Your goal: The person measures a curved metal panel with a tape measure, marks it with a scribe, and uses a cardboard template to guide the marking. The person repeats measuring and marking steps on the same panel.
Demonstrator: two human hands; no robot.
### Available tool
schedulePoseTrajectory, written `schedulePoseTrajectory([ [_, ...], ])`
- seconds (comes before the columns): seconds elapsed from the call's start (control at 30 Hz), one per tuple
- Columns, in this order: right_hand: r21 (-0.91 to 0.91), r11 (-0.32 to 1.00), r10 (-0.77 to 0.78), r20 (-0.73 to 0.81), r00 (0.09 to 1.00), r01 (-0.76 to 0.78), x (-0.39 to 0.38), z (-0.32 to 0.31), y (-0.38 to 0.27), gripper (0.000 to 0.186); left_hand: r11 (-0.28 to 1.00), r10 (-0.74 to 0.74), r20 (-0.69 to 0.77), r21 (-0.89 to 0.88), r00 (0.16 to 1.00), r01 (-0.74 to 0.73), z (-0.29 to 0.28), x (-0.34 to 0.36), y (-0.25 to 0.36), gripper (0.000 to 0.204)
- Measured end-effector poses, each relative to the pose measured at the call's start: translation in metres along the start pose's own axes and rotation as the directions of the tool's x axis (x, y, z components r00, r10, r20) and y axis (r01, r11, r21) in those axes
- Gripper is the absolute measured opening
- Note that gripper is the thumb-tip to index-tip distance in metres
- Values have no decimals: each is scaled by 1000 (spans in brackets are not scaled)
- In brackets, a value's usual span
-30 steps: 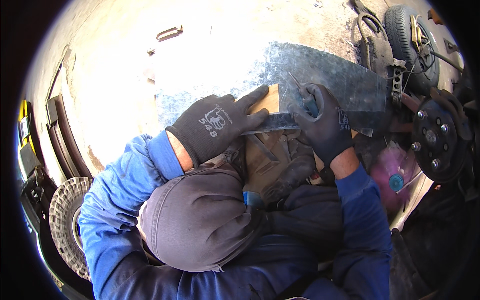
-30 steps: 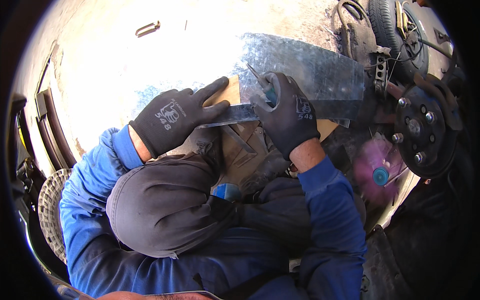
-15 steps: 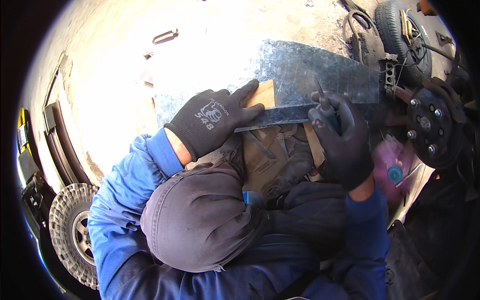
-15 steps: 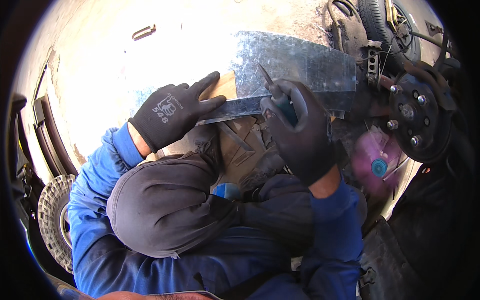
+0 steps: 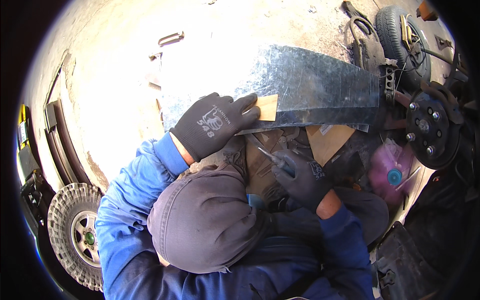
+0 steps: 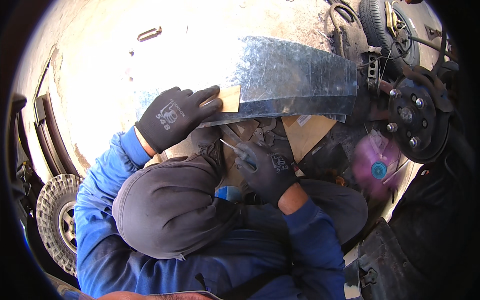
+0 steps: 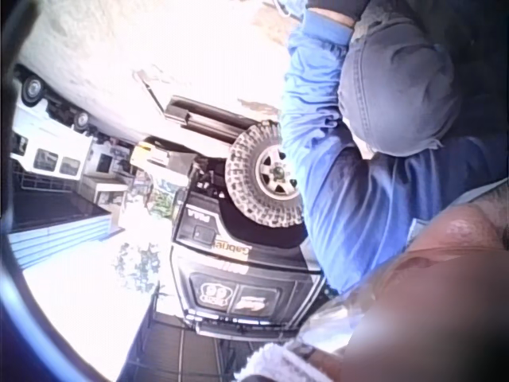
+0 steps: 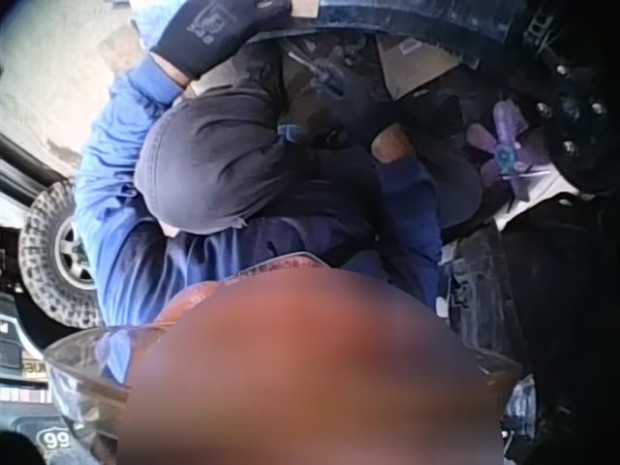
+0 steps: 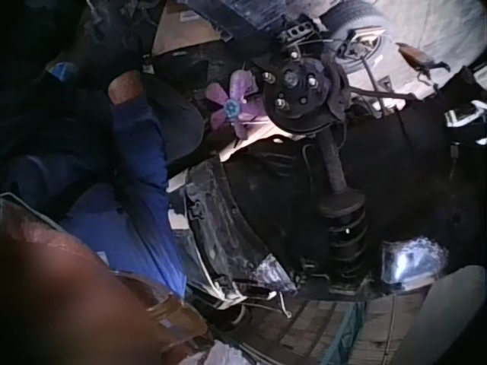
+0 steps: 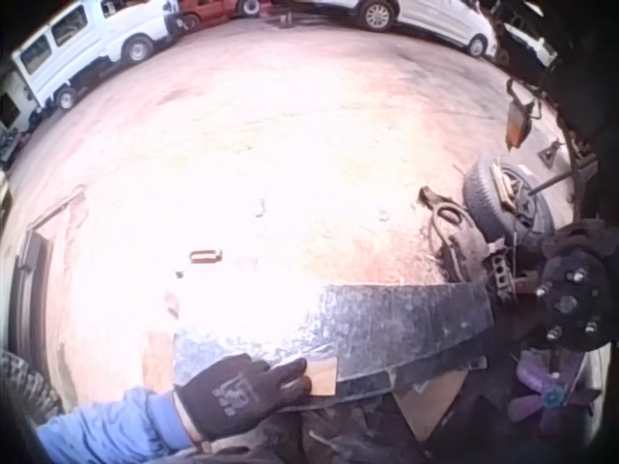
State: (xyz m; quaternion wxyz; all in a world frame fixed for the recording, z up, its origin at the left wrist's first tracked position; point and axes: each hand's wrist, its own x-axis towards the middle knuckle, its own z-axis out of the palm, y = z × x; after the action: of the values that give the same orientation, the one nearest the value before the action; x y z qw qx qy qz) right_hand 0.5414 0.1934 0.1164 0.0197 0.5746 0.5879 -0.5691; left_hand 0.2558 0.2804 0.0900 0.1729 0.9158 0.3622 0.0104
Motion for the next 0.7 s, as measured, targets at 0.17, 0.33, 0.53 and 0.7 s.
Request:
schedulePoseTrajectory([
  [0.17,-25,1000,-11,54,998,13,5,7,10,45,998,-10,-33,56,999,11,1,-12,-3,36],
  [0.33,-60,990,-126,3,992,126,5,15,25,46,992,-119,-308,-11,944,122,-17,-38,2,35],
  [0.53,-179,963,-215,-55,975,202,-7,15,31,51,909,-413,-473,-157,779,386,-27,-118,30,32],
  [0.7,-28,980,-197,36,980,198,-12,9,38,52,807,-573,-225,-322,788,495,12,-194,69,19],
])
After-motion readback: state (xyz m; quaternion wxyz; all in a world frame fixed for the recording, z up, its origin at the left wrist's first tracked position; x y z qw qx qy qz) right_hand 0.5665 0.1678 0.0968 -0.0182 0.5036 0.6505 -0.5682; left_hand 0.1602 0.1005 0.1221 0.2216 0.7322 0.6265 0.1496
